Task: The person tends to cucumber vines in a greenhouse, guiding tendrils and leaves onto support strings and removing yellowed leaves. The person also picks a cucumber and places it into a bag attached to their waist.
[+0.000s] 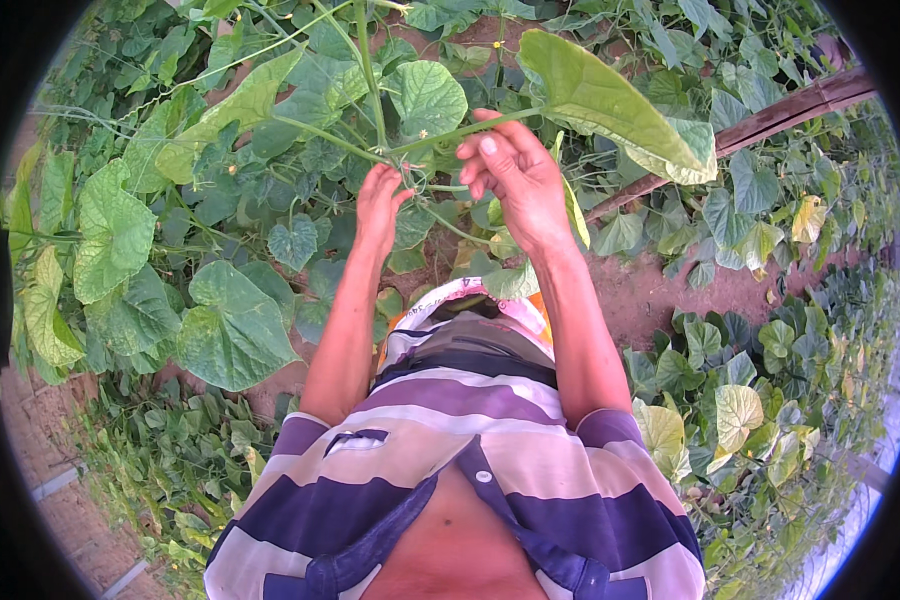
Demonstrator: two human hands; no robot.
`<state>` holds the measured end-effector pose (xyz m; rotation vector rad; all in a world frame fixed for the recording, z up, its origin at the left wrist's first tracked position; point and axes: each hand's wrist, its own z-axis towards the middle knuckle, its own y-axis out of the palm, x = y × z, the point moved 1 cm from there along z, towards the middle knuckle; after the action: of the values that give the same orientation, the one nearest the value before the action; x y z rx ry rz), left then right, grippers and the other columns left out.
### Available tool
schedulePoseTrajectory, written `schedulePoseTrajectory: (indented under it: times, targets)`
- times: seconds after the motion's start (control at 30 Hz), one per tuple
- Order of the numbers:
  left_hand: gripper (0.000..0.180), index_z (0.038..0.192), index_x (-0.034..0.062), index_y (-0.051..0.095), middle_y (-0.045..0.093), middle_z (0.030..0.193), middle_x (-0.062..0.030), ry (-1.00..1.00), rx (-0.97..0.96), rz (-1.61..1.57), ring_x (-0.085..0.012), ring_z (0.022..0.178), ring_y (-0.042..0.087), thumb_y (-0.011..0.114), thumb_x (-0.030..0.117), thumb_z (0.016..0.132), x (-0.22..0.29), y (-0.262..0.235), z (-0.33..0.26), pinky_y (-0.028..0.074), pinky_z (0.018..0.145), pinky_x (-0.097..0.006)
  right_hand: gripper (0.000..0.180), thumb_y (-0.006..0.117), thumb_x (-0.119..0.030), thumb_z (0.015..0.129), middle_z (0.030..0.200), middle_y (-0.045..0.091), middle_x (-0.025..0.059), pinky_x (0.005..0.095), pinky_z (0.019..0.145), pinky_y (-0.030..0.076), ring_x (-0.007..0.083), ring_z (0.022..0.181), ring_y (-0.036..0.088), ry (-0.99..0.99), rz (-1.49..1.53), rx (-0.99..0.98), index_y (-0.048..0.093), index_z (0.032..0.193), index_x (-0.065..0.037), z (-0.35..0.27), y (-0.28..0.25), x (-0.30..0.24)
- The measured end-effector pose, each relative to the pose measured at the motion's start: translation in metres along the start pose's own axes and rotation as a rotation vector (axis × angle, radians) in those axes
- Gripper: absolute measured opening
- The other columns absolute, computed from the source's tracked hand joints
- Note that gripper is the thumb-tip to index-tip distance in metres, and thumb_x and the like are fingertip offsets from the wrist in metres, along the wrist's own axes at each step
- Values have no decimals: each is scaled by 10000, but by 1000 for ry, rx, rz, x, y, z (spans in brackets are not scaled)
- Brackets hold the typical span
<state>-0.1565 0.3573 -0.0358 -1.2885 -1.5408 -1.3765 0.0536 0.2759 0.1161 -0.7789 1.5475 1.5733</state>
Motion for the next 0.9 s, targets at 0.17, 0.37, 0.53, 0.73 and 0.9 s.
schedulePoseTrajectory:
  times: [0.17, 0.37, 0.53, 0.73, 0.9]
  targets:
    - [368, 1316, 26, 559, 634, 1274, -96, -28, -172, -10, -165, 1201, 599, 610, 273, 1048, -10, 0, -8, 508, 1013, -339, 521, 668, -81, 990, 1267, 632, 114, 310, 810, 534, 193, 1004, 658, 356, -471, -18, 465, 1465, -13, -12, -36, 89]
    - [350, 1304, 8, 592, 668, 1227, -84, -55, -246, -14, -145, 1102, 630, 621, 239, 1043, -22, -16, -32, 531, 962, -325, 419, 663, -81, 989, 1218, 641, 116, 323, 812, 536, 205, 993, 663, 346, -699, -131, 509, 1372, -9, -40, -60, 90]
    - [328, 1280, -7, 618, 693, 1179, -77, -90, -158, -8, -139, 1027, 652, 625, 217, 1041, -28, -29, -40, 550, 922, -318, 335, 658, -81, 989, 1176, 648, 118, 334, 815, 538, 216, 983, 667, 467, -761, -371, 545, 1295, -6, -95, -68, 45]
    - [303, 1116, -17, 664, 667, 996, -49, -32, -16, 55, -124, 887, 640, 610, 274, 1056, -5, 6, -37, 585, 777, -284, 237, 653, -82, 988, 1126, 656, 120, 347, 818, 540, 228, 972, 671, 504, -793, -440, 588, 1202, -2, -114, -52, 14]
    - [294, 1131, -9, 675, 684, 953, -44, 52, 215, -233, -112, 826, 661, 609, 268, 1055, -22, -29, -23, 582, 752, -264, 162, 649, -82, 988, 1085, 663, 122, 358, 820, 541, 238, 962, 675, 586, -704, -547, 624, 1124, 1, -98, -41, 24]
